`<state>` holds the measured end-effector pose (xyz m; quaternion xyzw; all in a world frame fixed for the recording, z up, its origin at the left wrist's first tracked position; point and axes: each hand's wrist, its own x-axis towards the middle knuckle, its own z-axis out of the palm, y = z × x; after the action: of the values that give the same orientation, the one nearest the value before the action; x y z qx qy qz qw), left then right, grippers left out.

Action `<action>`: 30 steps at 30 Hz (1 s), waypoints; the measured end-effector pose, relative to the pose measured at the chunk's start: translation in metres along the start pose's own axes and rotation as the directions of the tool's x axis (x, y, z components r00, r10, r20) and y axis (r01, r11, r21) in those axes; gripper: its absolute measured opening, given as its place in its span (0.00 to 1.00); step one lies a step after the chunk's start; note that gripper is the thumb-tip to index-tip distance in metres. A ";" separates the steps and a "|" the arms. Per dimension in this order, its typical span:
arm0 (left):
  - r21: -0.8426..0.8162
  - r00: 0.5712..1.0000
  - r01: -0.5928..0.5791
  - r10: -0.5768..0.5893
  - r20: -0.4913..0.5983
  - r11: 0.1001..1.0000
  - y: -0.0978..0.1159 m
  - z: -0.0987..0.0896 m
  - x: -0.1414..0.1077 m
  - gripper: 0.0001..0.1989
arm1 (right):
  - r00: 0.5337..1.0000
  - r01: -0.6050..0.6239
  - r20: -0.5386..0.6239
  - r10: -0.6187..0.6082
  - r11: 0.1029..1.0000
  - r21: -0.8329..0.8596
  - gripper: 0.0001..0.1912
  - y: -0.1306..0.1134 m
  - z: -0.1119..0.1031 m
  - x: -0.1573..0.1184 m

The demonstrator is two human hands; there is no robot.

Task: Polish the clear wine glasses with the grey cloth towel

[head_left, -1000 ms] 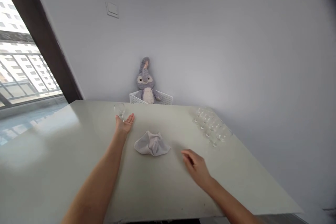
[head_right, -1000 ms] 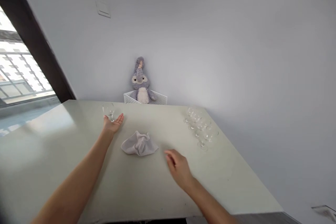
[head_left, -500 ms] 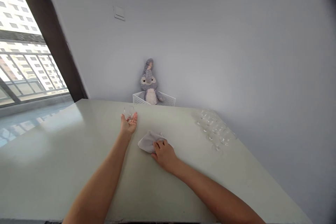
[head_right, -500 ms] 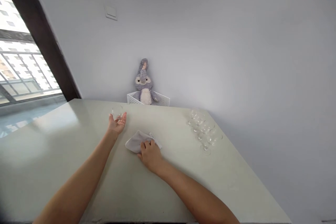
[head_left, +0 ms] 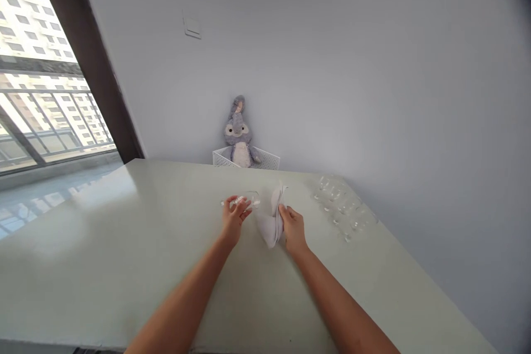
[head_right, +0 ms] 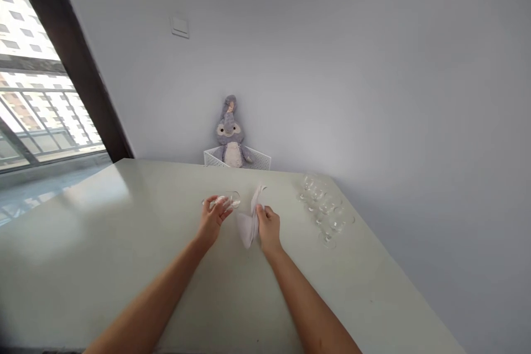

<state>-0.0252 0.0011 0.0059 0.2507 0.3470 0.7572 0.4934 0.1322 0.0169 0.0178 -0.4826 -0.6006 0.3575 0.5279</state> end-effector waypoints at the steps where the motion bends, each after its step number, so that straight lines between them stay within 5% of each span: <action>1: 0.025 1.000 0.003 -0.004 0.028 1.000 -0.003 0.002 -0.004 0.19 | 0.998 0.048 0.034 -0.049 0.998 0.034 0.21 -0.005 0.000 -0.004; 4: 0.090 0.997 0.016 -0.023 0.070 0.996 -0.009 0.006 -0.013 0.20 | 0.970 0.133 0.184 -0.158 0.981 0.138 0.19 -0.012 0.005 -0.014; 7: 0.168 0.996 0.007 -0.021 0.082 0.986 -0.010 0.005 -0.015 0.20 | 0.943 -0.034 0.325 -0.072 0.951 0.309 0.20 -0.008 0.009 -0.016; 12: 0.231 0.977 0.006 -0.055 0.204 0.973 -0.010 0.000 -0.013 0.24 | 0.797 -0.249 0.602 -0.043 0.885 0.394 0.22 0.009 0.010 -0.012; 17: 0.359 0.916 0.029 -0.168 0.364 0.933 -0.013 -0.006 -0.014 0.24 | 0.742 -0.285 0.671 -0.009 0.901 0.327 0.21 0.019 0.012 -0.012; 22: 0.524 0.885 -0.131 -0.139 0.445 0.842 -0.019 -0.015 -0.004 0.20 | 0.763 -0.442 0.639 0.100 0.802 0.402 0.19 0.030 0.011 -0.004; 25: 0.699 0.870 -0.321 -0.093 0.484 0.639 -0.024 -0.021 0.000 0.20 | 0.734 -0.576 0.654 0.180 0.676 0.460 0.17 0.037 0.007 0.004; 30: 0.795 0.793 -0.605 0.067 0.606 -0.035 -0.019 -0.025 -0.001 0.20 | 0.704 -0.660 0.675 0.221 0.556 0.505 0.12 0.042 0.007 0.008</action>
<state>-0.0321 -0.0018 -0.0247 0.7379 0.5790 0.3447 0.0374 0.1340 0.0372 -0.0202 -0.2552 -0.3837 0.8080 0.3671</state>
